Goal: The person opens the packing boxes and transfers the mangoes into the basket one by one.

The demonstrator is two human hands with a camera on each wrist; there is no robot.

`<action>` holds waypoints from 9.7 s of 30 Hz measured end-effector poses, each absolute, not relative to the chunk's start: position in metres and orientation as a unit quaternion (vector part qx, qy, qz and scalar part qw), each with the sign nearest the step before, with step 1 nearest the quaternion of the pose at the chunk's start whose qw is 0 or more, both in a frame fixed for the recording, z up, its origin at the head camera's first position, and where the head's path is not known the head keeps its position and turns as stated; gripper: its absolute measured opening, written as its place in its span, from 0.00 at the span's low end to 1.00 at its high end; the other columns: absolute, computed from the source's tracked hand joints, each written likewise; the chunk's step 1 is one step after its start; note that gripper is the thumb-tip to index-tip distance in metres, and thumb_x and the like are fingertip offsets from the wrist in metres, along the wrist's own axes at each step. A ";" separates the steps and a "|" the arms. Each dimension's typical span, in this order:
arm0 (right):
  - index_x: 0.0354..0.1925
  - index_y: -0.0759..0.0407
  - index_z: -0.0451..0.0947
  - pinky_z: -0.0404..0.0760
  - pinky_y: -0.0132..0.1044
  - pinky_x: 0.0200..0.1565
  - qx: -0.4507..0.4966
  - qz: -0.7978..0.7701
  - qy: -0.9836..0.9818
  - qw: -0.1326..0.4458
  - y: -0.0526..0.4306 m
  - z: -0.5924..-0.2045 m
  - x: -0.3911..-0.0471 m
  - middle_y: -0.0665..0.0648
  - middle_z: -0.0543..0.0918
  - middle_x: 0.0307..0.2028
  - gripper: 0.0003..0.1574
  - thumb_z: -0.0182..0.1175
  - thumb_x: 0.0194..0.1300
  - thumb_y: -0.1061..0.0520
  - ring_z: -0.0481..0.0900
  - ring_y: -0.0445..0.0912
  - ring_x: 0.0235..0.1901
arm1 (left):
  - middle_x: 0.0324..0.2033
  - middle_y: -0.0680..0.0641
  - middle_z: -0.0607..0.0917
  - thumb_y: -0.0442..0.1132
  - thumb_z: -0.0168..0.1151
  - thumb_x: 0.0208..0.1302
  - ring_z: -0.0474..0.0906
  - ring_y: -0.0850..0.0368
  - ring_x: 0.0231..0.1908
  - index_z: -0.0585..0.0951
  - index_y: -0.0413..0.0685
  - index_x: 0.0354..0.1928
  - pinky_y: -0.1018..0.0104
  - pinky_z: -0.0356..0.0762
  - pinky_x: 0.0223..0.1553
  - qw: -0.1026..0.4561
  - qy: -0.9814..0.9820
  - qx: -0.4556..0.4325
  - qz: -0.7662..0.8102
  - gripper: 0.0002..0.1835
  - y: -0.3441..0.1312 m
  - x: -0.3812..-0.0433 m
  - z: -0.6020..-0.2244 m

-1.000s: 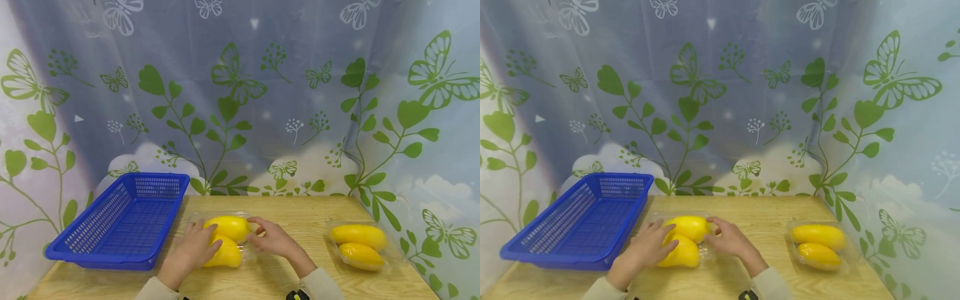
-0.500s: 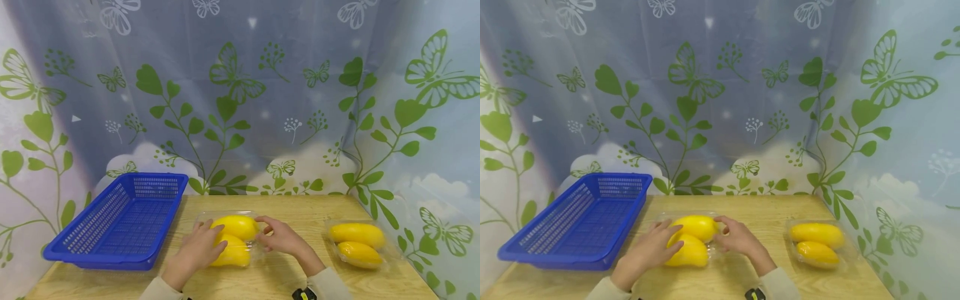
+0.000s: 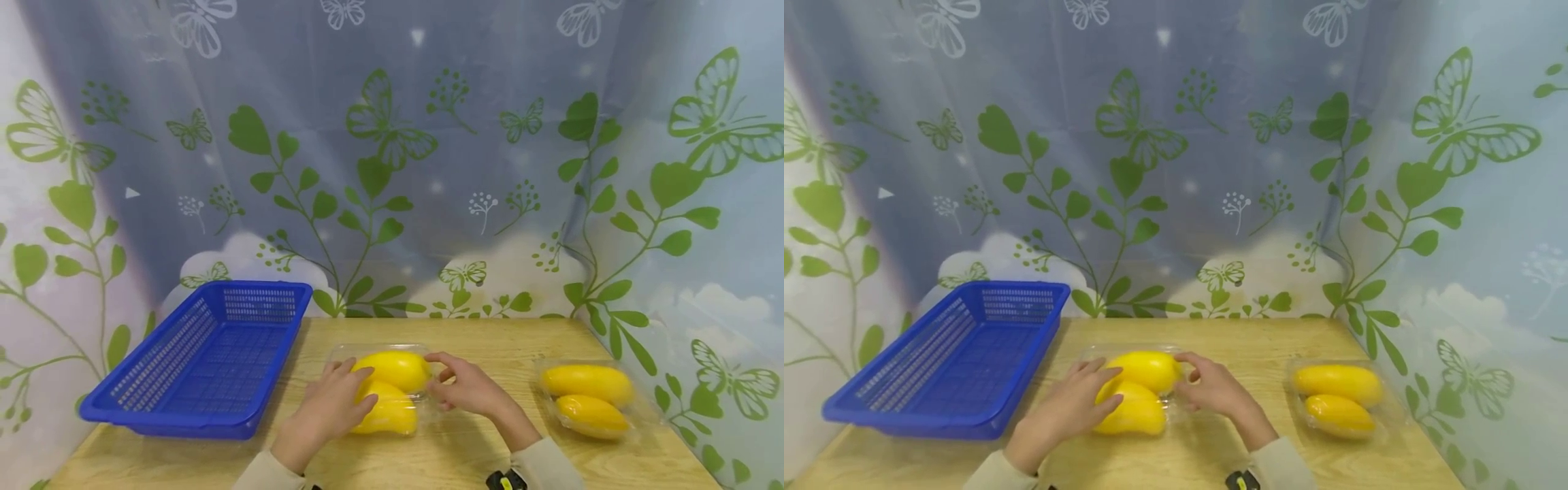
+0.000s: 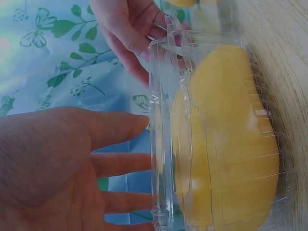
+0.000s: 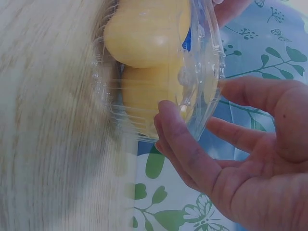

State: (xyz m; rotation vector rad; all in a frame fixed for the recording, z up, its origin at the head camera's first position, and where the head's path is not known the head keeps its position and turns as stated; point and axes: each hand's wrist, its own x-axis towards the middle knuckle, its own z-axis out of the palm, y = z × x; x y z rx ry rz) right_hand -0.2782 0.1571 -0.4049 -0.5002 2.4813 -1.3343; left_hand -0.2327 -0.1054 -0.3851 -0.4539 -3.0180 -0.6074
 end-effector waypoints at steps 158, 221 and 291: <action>0.69 0.71 0.69 0.86 0.61 0.51 -0.242 -0.126 0.962 -0.029 0.115 -0.400 -0.241 0.88 0.69 0.63 0.42 0.66 0.55 0.71 0.82 0.75 0.50 | 0.55 0.30 0.81 0.40 0.88 0.39 0.80 0.35 0.54 0.73 0.43 0.71 0.35 0.79 0.59 0.005 -0.952 -0.174 -0.253 0.52 -0.141 -0.247 -0.390; 0.66 0.71 0.71 0.89 0.53 0.46 -0.242 -0.111 0.962 -0.059 0.111 -0.403 -0.238 0.85 0.74 0.58 0.40 0.63 0.53 0.74 0.86 0.68 0.42 | 0.59 0.32 0.81 0.41 0.87 0.41 0.78 0.34 0.59 0.72 0.44 0.72 0.35 0.76 0.63 -0.006 -0.953 -0.171 -0.252 0.52 -0.143 -0.245 -0.391; 0.55 0.65 0.82 0.86 0.35 0.22 -0.314 0.102 0.920 -0.211 0.106 -0.412 -0.237 0.76 0.87 0.47 0.26 0.67 0.56 0.70 0.88 0.56 0.25 | 0.62 0.31 0.80 0.42 0.87 0.41 0.77 0.33 0.61 0.71 0.44 0.73 0.35 0.74 0.66 -0.016 -0.958 -0.162 -0.236 0.53 -0.139 -0.245 -0.390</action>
